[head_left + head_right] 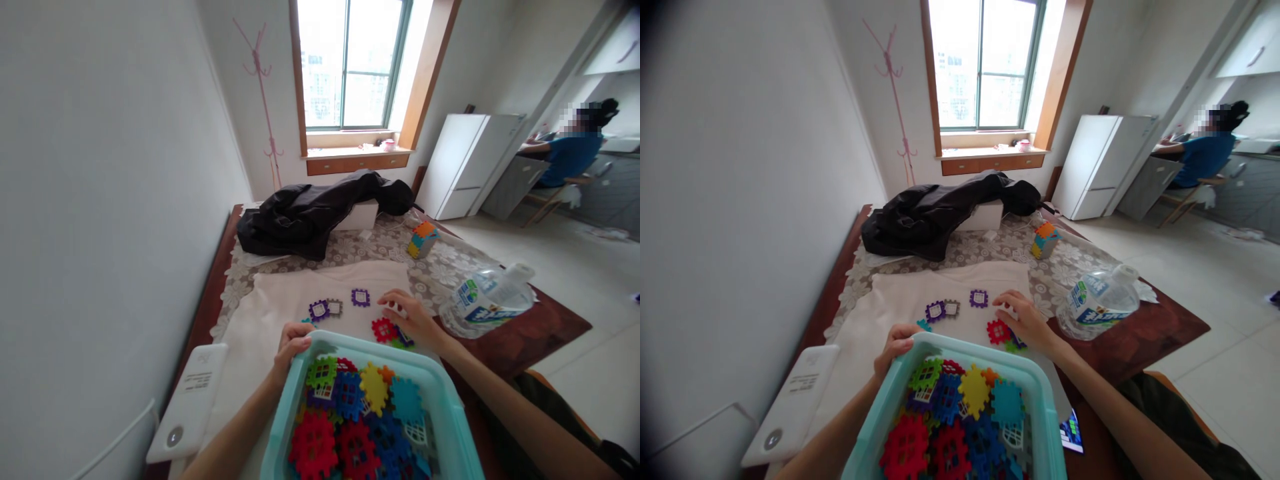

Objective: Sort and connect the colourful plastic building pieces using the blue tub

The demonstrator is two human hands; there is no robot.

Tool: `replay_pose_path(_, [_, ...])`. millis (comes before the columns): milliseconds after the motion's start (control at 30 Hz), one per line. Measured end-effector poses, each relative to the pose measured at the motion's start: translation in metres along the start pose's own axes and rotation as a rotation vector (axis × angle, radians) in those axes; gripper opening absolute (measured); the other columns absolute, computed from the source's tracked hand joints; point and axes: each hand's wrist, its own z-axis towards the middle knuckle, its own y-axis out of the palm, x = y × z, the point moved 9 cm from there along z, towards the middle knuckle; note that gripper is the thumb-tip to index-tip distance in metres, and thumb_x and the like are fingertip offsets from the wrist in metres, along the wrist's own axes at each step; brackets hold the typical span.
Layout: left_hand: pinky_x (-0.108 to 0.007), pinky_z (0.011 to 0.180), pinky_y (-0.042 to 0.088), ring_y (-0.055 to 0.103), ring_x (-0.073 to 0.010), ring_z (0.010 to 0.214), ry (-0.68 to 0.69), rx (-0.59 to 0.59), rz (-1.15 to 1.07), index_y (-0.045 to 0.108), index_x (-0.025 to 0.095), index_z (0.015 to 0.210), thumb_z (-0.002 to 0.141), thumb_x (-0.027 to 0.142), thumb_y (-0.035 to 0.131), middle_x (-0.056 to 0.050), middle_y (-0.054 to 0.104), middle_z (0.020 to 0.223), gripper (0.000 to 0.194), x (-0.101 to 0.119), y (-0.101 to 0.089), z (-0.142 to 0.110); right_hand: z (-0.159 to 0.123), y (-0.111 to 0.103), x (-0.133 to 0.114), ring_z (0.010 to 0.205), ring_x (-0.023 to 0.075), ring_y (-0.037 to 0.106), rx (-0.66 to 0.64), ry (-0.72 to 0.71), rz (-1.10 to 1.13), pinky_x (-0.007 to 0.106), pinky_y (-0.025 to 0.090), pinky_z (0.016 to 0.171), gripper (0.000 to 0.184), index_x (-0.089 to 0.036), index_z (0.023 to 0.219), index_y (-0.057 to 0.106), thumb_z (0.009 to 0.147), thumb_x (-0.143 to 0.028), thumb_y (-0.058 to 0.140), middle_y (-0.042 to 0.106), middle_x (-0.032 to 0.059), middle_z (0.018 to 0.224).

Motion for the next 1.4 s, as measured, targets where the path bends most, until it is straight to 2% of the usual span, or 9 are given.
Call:
replay_pose_path(100, [-0.031, 0.057, 0.048, 0.059, -0.019, 0.058, 0.011, 0.0, 0.005, 0.069, 0.018, 0.079, 0.063, 0.046, 0.078, -0.003, 0.07, 0.067, 0.034, 0.003, 0.002, -0.002, -0.027, 0.018, 0.001, 0.126, 0.0283, 0.066, -0.049, -0.083, -0.278, 0.05, 0.053, 0.11, 0.028, -0.024, 0.124, 0.076, 0.105, -0.039, 0.061, 0.073, 0.0133, 0.132])
replay_pose_path(267, [-0.031, 0.056, 0.046, 0.058, -0.0187, 0.057, -0.001, 0.019, 0.006, 0.069, 0.017, 0.079, 0.062, 0.046, 0.077, -0.003, 0.069, 0.066, 0.034, 0.005, 0.003, -0.004, -0.055, 0.037, 0.007, 0.135, 0.032, 0.063, -0.127, -0.181, -0.536, 0.051, 0.053, 0.114, 0.039, -0.027, 0.138, 0.073, 0.099, -0.034, 0.068, 0.071, 0.0134, 0.142])
replay_pose_path(467, [-0.03, 0.054, 0.043, 0.055, -0.0173, 0.054, 0.004, 0.012, 0.01, 0.067, 0.018, 0.079, 0.061, 0.048, 0.08, -0.002, 0.067, 0.063, 0.038, 0.007, 0.005, -0.003, -0.052, 0.039, -0.005, 0.11, 0.0294, 0.071, -0.111, -0.263, -0.652, 0.044, 0.061, 0.092, 0.028, -0.024, 0.127, 0.077, 0.101, -0.032, 0.069, 0.075, 0.0135, 0.121])
replay_pose_path(700, [-0.03, 0.057, 0.045, 0.056, -0.0174, 0.057, -0.001, 0.042, -0.01, 0.066, 0.018, 0.083, 0.062, 0.05, 0.082, -0.001, 0.065, 0.064, 0.041, -0.001, -0.001, -0.001, -0.047, 0.018, -0.013, 0.097, 0.0262, 0.075, 0.044, -0.266, -0.694, 0.041, 0.065, 0.084, 0.017, -0.02, 0.11, 0.075, 0.103, -0.029, 0.063, 0.076, 0.0121, 0.111])
replay_pose_path(900, [-0.029, 0.057, 0.044, 0.055, -0.017, 0.058, 0.001, 0.043, -0.028, 0.068, 0.019, 0.083, 0.063, 0.048, 0.081, -0.002, 0.067, 0.066, 0.038, -0.002, -0.002, -0.001, -0.043, 0.007, -0.011, 0.078, 0.0177, 0.076, 0.109, -0.223, -0.69, 0.029, 0.058, 0.067, 0.018, -0.021, 0.113, 0.073, 0.102, -0.023, 0.058, 0.076, 0.0083, 0.109])
replay_pose_path(1100, [-0.029, 0.057, 0.043, 0.054, -0.0172, 0.059, -0.019, 0.01, -0.032, 0.066, 0.018, 0.083, 0.063, 0.045, 0.079, -0.001, 0.065, 0.068, 0.036, -0.005, -0.002, 0.002, -0.051, 0.012, -0.024, 0.072, 0.0144, 0.073, 0.109, -0.327, -0.685, 0.026, 0.053, 0.063, 0.02, -0.02, 0.099, 0.071, 0.107, -0.03, 0.057, 0.075, 0.0065, 0.101])
replay_pose_path(1200, [-0.028, 0.058, 0.04, 0.052, -0.0165, 0.059, -0.135, -0.105, -0.03, 0.064, 0.017, 0.082, 0.059, 0.041, 0.077, 0.0, 0.06, 0.064, 0.035, -0.006, 0.008, 0.007, -0.047, 0.013, -0.02, 0.072, 0.0146, 0.073, 0.07, -0.257, -0.68, 0.026, 0.05, 0.063, 0.012, -0.021, 0.102, 0.07, 0.105, -0.028, 0.06, 0.073, 0.0033, 0.098])
replay_pose_path(1333, [-0.027, 0.058, 0.031, 0.043, -0.0134, 0.057, -0.311, -0.489, -0.147, 0.054, 0.019, 0.074, 0.06, 0.034, 0.076, 0.002, 0.048, 0.062, 0.03, -0.002, 0.042, -0.001, -0.02, 0.014, -0.021, 0.074, 0.0151, 0.071, -0.003, -0.171, -0.597, 0.027, 0.05, 0.068, 0.014, -0.023, 0.113, 0.069, 0.101, -0.028, 0.064, 0.074, 0.0027, 0.104])
replay_pose_path(1400, [-0.027, 0.057, 0.029, 0.042, -0.0132, 0.058, -0.368, -0.595, -0.197, 0.052, 0.02, 0.075, 0.06, 0.031, 0.076, 0.002, 0.048, 0.064, 0.03, -0.001, 0.049, -0.007, 0.004, 0.011, -0.026, 0.077, 0.0152, 0.069, 0.046, -0.142, -0.499, 0.028, 0.05, 0.073, 0.014, -0.024, 0.111, 0.07, 0.102, -0.033, 0.064, 0.074, 0.0034, 0.104])
